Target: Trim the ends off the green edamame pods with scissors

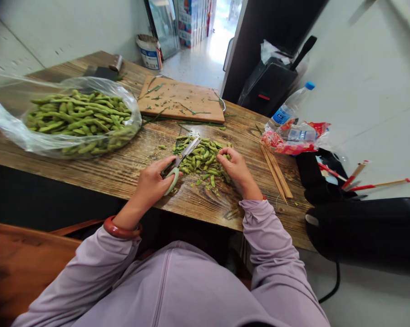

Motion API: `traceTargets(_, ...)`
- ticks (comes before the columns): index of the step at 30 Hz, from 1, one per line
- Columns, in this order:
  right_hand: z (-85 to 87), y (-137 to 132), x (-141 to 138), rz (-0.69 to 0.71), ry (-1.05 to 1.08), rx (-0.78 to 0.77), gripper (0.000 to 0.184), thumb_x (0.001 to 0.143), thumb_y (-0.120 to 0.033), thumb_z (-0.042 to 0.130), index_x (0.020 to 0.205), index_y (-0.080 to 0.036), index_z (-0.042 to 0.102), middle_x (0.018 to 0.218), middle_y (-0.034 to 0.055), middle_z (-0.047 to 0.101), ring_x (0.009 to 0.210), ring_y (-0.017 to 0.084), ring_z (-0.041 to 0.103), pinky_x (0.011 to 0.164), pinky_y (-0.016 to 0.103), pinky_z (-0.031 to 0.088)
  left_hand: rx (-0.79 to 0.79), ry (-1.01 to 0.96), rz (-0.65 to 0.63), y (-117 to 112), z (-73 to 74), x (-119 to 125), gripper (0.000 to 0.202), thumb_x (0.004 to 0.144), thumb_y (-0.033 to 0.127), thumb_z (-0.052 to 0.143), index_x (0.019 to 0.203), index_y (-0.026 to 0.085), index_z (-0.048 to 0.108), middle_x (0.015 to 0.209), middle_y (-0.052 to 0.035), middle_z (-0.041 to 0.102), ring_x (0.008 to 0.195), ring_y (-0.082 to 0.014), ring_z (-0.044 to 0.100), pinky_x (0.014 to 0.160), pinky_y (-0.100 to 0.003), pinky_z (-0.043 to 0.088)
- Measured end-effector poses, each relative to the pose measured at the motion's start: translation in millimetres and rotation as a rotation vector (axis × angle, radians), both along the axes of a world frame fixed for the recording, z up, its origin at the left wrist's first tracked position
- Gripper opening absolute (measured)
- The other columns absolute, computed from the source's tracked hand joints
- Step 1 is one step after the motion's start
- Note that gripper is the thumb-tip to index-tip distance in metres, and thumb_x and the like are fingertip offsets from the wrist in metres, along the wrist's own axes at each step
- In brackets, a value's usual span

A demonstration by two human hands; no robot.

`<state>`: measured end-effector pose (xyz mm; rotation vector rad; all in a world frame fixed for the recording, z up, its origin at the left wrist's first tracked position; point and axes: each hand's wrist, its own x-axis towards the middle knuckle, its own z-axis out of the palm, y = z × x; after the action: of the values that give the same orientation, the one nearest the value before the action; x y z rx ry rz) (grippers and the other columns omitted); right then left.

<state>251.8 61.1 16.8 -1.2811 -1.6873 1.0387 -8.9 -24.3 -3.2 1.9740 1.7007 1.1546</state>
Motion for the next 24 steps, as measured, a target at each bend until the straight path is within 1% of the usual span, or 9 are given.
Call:
traceTargets(2,1.0,-3.8,-4.7,0.009,0.111,-0.097,0.034,0.079,-0.048,0.073,0.096,-0.020,0.064,0.061,-0.0070,0.048,0.049,0.008,0.036,0.050,0.024,0.028,-0.013,-0.007,-0.015,-0.4,0.8,0.1,0.045,0.086,0.031,0.067,0.128,0.017,0.070,0.127,-0.0117,0.075,0.114,-0.0264,0.071,0.102,-0.037,0.054)
traceTargets(4,2.6,-6.8,-9.3,0.018,0.202,-0.152,0.040,0.075,-0.048,0.077,0.100,-0.020,0.065,0.062,-0.0072,0.049,0.047,0.006,0.035,0.047,0.023,0.026,-0.033,-0.013,-0.039,-0.6,2.0,0.3,0.045,0.085,0.033,0.068,0.128,0.017,0.070,0.127,-0.0116,0.075,0.114,-0.0264,0.071,0.102,-0.037,0.055)
traceTargets(8,7.1,-10.7,-16.2,0.029,0.376,-0.238,0.040,0.069,-0.045,0.082,0.093,-0.020,0.063,0.063,-0.0070,0.053,0.046,0.005,0.034,0.044,0.021,0.023,-0.051,-0.023,-0.073,-0.4,5.2,1.4,0.046,0.085,0.034,0.068,0.128,0.017,0.070,0.126,-0.0116,0.075,0.111,-0.0256,0.072,0.100,-0.035,0.055)
traceTargets(12,12.7,-10.4,-16.9,0.005,0.530,-0.316,0.034,0.067,-0.035,0.080,0.088,-0.020,0.059,0.076,-0.0033,0.064,0.047,0.003,0.030,0.041,0.019,0.019,-0.051,-0.024,-0.077,0.0,7.1,2.3,0.046,0.085,0.033,0.068,0.128,0.017,0.070,0.126,-0.0115,0.075,0.112,-0.0253,0.071,0.100,-0.034,0.055)
traceTargets(14,14.9,-8.4,-14.6,-0.025,0.586,-0.333,0.032,0.066,-0.028,0.077,0.093,-0.021,0.060,0.076,-0.0044,0.064,0.047,0.003,0.029,0.040,0.017,0.016,-0.053,-0.023,-0.083,0.1,6.5,2.3,0.046,0.085,0.034,0.068,0.128,0.017,0.070,0.126,-0.0114,0.075,0.112,-0.0252,0.071,0.100,-0.034,0.055)
traceTargets(17,15.8,-4.2,-9.5,-0.041,0.655,-0.343,0.038,0.066,-0.022,0.073,0.102,-0.023,0.061,0.072,-0.0064,0.061,0.046,0.003,0.029,0.040,0.016,0.016,-0.049,-0.025,-0.087,0.6,4.1,2.0,0.047,0.085,0.035,0.068,0.129,0.017,0.070,0.126,-0.0114,0.075,0.112,-0.0255,0.071,0.100,-0.035,0.055)
traceTargets(20,13.8,-0.9,-5.5,-0.089,0.691,-0.321,0.032,0.068,-0.027,0.076,0.093,-0.023,0.057,0.067,-0.0077,0.054,0.046,0.003,0.029,0.039,0.015,0.017,-0.045,-0.026,-0.084,0.8,2.0,1.6,0.048,0.085,0.035,0.069,0.129,0.016,0.070,0.126,-0.0118,0.075,0.112,-0.0258,0.071,0.100,-0.035,0.054)
traceTargets(22,12.1,0.2,-3.6,-0.127,0.686,-0.299,0.034,0.069,-0.034,0.081,0.085,-0.023,0.052,0.062,-0.0088,0.047,0.046,0.003,0.030,0.039,0.015,0.018,-0.047,-0.026,-0.085,0.6,1.8,1.5,0.048,0.085,0.035,0.069,0.129,0.016,0.070,0.125,-0.0121,0.075,0.112,-0.0259,0.071,0.100,-0.035,0.054)
traceTargets(24,10.8,0.8,-2.1,-0.130,0.662,-0.279,0.039,0.069,-0.040,0.084,0.083,-0.023,0.052,0.062,-0.0087,0.044,0.047,0.004,0.034,0.040,0.016,0.020,-0.048,-0.030,-0.090,0.3,2.2,1.2,0.048,0.084,0.035,0.070,0.129,0.015,0.070,0.126,-0.0125,0.075,0.112,-0.0259,0.071,0.100,-0.035,0.054)
